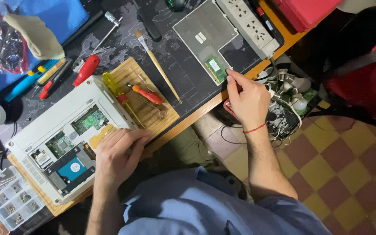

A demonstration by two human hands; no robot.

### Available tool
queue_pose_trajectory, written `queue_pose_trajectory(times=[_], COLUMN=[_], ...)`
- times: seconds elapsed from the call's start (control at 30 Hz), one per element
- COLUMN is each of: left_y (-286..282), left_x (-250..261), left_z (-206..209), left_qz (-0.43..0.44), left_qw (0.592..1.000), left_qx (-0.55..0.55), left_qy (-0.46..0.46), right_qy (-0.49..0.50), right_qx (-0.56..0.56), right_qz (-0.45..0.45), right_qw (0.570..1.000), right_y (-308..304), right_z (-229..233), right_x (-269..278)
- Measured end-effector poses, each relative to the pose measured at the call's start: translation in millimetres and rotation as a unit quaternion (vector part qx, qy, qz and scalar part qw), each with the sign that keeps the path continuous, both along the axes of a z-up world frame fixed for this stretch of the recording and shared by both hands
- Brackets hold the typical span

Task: The person disassembles a white electronic device on a workbench, using a screwdriver and tweezers to remove a RAM module and a black plastic cover. They place the removed parts on the table and continue to unscrew and adjust internal components.

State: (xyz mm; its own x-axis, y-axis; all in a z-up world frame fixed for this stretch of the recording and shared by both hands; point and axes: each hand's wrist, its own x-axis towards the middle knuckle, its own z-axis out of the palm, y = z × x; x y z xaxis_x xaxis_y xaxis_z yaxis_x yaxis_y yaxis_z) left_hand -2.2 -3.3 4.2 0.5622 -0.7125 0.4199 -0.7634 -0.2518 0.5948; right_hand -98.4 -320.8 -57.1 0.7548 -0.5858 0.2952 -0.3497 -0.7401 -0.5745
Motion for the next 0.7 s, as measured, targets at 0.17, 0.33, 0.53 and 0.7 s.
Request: queue_pose_trajectory(times=[0.17,0.33,0.53,0.7], left_y=[3,4,-1,1], left_x=[0,0,-3,-2], left_z=[-9,-12,-6,-9], left_qz=[0.005,0.008,0.029,0.019], left_qw=[1.0,1.0,0.999,0.997], left_qx=[0.002,-0.015,-0.043,-0.07], left_qy=[-0.008,0.001,-0.012,-0.026], right_qy=[0.009,0.013,-0.051,-0.131], right_qx=[0.021,0.041,0.043,0.088], right_qz=[-0.022,-0.043,0.018,0.122], right_qw=[0.999,0.998,0.998,0.98], right_y=[0,-1,1,19], right_z=[-2,0,5,15], right_x=[-2,-1,1,14])
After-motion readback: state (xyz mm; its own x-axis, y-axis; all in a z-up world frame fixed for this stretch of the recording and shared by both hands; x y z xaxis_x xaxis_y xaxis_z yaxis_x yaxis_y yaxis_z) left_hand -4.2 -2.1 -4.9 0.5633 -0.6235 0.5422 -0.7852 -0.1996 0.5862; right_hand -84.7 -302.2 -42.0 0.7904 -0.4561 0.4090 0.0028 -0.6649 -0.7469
